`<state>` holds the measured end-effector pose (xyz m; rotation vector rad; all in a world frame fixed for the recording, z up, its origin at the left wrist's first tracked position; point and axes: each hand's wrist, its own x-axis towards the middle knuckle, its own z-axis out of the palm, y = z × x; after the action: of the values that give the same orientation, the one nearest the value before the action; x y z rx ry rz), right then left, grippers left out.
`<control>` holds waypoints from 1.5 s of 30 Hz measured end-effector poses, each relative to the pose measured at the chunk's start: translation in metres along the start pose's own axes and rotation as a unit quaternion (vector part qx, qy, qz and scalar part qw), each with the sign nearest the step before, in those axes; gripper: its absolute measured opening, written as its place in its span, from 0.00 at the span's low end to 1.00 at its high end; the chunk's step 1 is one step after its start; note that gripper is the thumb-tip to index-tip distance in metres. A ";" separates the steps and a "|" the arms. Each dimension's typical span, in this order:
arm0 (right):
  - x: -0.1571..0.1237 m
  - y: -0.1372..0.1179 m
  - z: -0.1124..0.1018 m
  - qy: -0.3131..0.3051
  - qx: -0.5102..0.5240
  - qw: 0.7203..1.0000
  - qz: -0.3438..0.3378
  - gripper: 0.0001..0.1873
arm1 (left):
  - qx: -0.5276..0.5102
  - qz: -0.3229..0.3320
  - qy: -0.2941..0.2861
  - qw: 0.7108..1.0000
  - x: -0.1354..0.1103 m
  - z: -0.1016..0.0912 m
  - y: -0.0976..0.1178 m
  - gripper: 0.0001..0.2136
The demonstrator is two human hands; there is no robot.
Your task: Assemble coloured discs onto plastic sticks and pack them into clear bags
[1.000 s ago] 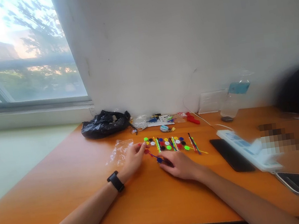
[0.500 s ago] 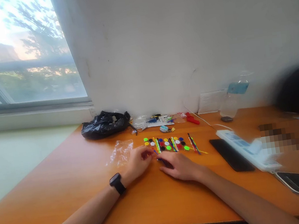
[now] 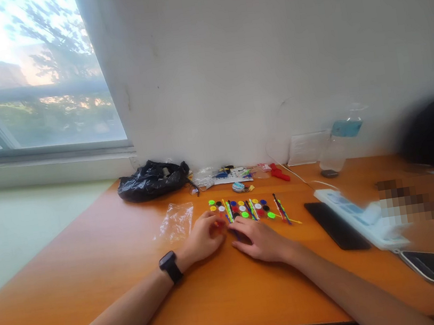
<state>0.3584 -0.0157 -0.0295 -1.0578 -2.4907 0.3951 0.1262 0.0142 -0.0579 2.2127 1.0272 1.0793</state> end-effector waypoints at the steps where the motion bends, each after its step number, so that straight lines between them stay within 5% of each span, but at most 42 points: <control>1: 0.000 0.000 0.000 0.002 0.001 1.000 0.000 0.13 | -0.003 0.004 -0.006 1.000 0.000 -0.001 0.003 0.11; 6: -0.001 0.002 0.001 0.003 0.010 1.000 -0.005 0.13 | -0.012 -0.009 -0.022 1.000 -0.002 -0.005 0.015 0.06; 12: -0.001 0.004 0.002 0.007 0.005 1.000 -0.012 0.18 | -0.026 -0.017 -0.011 0.999 -0.001 -0.004 0.015 0.12; 23: -0.001 -0.005 0.000 -0.021 0.020 0.999 -0.045 0.06 | -0.060 -0.047 -0.040 0.996 -0.001 -0.005 0.022 0.11; 30: -0.001 -0.011 -0.003 -0.025 0.021 0.998 -0.044 0.05 | -0.014 -0.054 0.025 0.998 -0.001 -0.004 0.013 0.09; 34: 0.000 -0.014 -0.007 0.010 0.032 0.999 -0.028 0.07 | 0.008 -0.044 0.061 0.997 0.001 -0.003 0.002 0.14; 39: 0.002 -0.005 -0.002 0.074 0.019 0.997 0.030 0.13 | 0.054 -0.004 0.037 0.998 0.003 -0.001 -0.012 0.19; 45: 0.002 0.004 0.003 0.052 -0.020 0.994 0.099 0.18 | 0.103 -0.023 -0.016 0.994 0.003 0.000 -0.012 0.16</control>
<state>0.3582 -0.0115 -0.0331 -1.3135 -2.3195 0.3398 0.1227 0.0240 -0.0644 2.3458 1.2177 0.9525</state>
